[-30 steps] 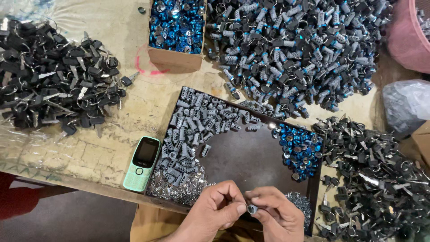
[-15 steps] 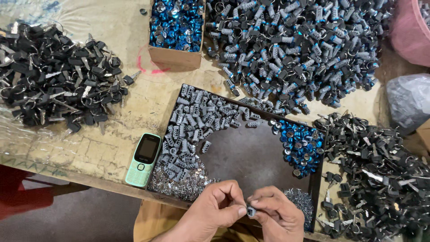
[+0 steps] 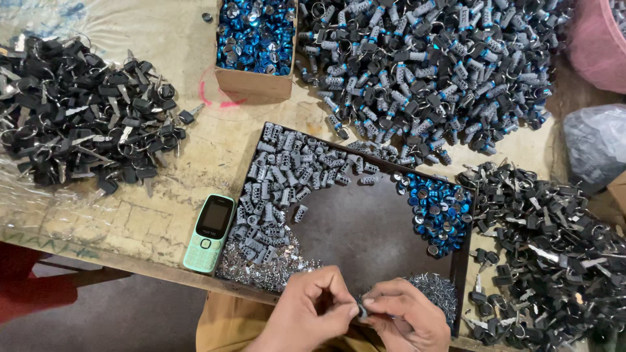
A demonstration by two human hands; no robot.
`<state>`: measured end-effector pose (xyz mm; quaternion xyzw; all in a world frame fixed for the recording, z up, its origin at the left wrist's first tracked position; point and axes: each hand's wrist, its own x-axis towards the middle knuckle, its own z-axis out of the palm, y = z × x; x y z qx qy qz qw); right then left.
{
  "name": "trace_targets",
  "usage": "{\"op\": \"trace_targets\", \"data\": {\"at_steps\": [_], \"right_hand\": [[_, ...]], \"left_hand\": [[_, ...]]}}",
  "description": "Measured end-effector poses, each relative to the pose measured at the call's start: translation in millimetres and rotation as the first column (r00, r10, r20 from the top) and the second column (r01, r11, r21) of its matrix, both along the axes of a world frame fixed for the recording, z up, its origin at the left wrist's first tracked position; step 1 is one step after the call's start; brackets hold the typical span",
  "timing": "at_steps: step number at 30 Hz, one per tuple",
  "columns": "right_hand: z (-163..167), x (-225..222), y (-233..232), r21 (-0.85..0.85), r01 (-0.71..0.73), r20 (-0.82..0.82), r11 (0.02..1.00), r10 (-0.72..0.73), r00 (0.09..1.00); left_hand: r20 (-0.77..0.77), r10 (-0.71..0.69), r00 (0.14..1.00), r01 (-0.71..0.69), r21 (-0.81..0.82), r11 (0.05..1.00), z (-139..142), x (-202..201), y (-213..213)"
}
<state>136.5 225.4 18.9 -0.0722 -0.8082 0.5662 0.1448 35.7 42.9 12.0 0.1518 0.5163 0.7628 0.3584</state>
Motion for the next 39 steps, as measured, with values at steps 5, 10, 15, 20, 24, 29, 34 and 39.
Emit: {"op": "trace_targets", "data": {"at_steps": [5,10,15,20,24,29,34,39], "right_hand": [[-12,4,2,-0.012,0.045,0.06,0.999,-0.044,0.997],[-8,-14,-10,-0.181,0.049,0.015,0.982,-0.047,0.999],[37,-49,32,0.349,-0.15,0.193,0.925,0.086,0.977],[59,-92,64,0.84,0.1,0.068,0.533,-0.286,0.956],[55,-108,51,0.872,0.032,0.079,0.489,-0.203,0.976],[48,-94,34,0.738,0.055,0.074,0.673,-0.161,0.984],[51,-81,50,0.744,0.135,0.051,0.654,-0.257,0.965],[51,-93,59,0.816,0.033,0.035,0.577,-0.107,0.994]], "left_hand": [[-0.81,0.023,0.586,-0.258,-0.161,0.953,8,0,2],[-0.835,-0.012,0.55,-0.189,-0.138,0.972,12,-12,7],[-0.594,0.081,0.801,-0.221,-0.166,0.961,11,-22,3],[-0.514,0.072,0.855,-0.253,-0.292,0.922,9,-27,6],[-0.612,0.118,0.782,-0.32,-0.232,0.919,8,-27,0],[-0.657,0.083,0.749,-0.323,-0.253,0.912,6,-26,-5],[-0.737,0.08,0.671,-0.34,-0.209,0.917,3,-26,3],[-0.752,0.084,0.654,-0.345,-0.197,0.918,2,-22,2]]}}
